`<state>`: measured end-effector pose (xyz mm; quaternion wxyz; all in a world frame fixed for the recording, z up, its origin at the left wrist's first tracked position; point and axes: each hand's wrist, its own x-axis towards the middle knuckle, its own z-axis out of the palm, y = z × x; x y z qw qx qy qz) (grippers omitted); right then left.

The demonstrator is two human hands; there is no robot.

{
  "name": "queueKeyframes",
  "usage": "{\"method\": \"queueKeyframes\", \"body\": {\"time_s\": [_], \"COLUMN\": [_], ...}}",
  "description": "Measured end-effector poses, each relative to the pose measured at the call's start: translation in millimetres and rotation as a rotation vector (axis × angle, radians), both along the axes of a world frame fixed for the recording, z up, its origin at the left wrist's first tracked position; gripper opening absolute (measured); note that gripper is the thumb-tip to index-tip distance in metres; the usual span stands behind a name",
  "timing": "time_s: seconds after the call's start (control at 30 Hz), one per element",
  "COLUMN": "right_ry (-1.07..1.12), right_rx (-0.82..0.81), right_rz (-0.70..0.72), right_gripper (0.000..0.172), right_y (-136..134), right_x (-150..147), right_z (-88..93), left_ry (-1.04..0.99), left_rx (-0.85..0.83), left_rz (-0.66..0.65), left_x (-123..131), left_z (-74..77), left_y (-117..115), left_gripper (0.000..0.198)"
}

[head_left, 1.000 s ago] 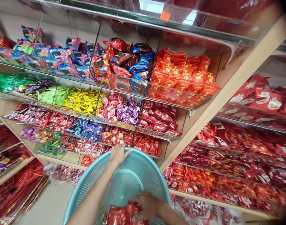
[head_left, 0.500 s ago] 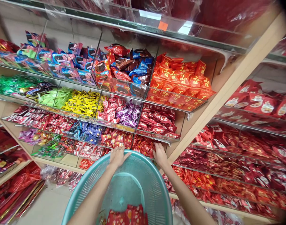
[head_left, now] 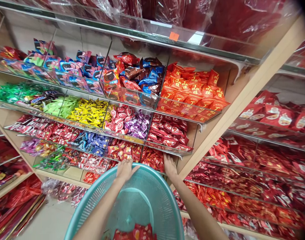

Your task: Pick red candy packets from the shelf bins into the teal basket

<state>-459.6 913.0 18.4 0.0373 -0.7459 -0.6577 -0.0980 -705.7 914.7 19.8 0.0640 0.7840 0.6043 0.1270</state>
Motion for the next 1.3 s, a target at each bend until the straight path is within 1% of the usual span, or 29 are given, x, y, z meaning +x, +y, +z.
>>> {"method": "queueKeyframes", "body": {"time_s": [0.2, 0.27, 0.33, 0.4, 0.5, 0.6, 0.7, 0.77, 0.87, 0.97, 1.2, 1.3], "right_ry": [0.014, 0.074, 0.200, 0.362, 0.574, 0.678, 0.696, 0.692, 0.682, 0.689, 0.736, 0.681], "right_rx": [0.200, 0.218, 0.188, 0.123, 0.014, -0.038, -0.035, -0.033, -0.068, -0.119, -0.183, -0.199], "right_rz": [0.089, 0.113, 0.118, 0.098, 0.012, -0.084, -0.116, -0.125, -0.167, -0.217, -0.304, -0.325], "right_gripper": [0.045, 0.043, 0.044, 0.047, 0.051, 0.051, 0.046, 0.047, 0.051, 0.054, 0.071, 0.073], "right_y": [-10.8, -10.2, -5.1, 4.7, 24.0, 38.1, 39.3, 34.5, 26.9, 24.8, 35.9, 42.1], "right_x": [-11.4, -20.1, -30.2, -39.9, -50.9, -57.9, -62.4, -64.4, -66.1, -67.9, -81.9, -90.8], "right_z": [26.0, 33.6, 36.6, 33.8, 21.8, 8.2, -0.7, -3.1, -2.6, 0.0, -0.7, -0.4], "left_ry": [0.005, 0.002, 0.001, 0.003, 0.001, -0.006, -0.010, -0.012, -0.012, -0.006, 0.006, 0.006], "left_rx": [0.016, 0.026, 0.030, 0.030, 0.035, 0.047, 0.055, 0.056, 0.053, 0.051, 0.035, 0.032], "left_rz": [-0.003, -0.002, 0.000, 0.000, 0.002, 0.007, 0.008, 0.008, 0.004, 0.003, 0.007, 0.012], "left_x": [0.4, 0.8, 1.1, 1.0, 0.6, 0.4, 0.2, 0.2, 0.1, 0.2, 0.2, 0.5], "left_z": [-1.3, -2.4, -3.4, -4.2, -5.8, -7.7, -8.8, -8.9, -8.5, -7.8, -3.6, -3.2], "left_y": [0.1, 0.4, 0.8, 1.1, 1.6, 2.6, 3.5, 3.8, 3.5, 2.9, 1.3, 1.2], "left_gripper": [0.058, 0.058, 0.058, 0.059, 0.060, 0.061, 0.061, 0.061, 0.061, 0.060, 0.056, 0.055]}}
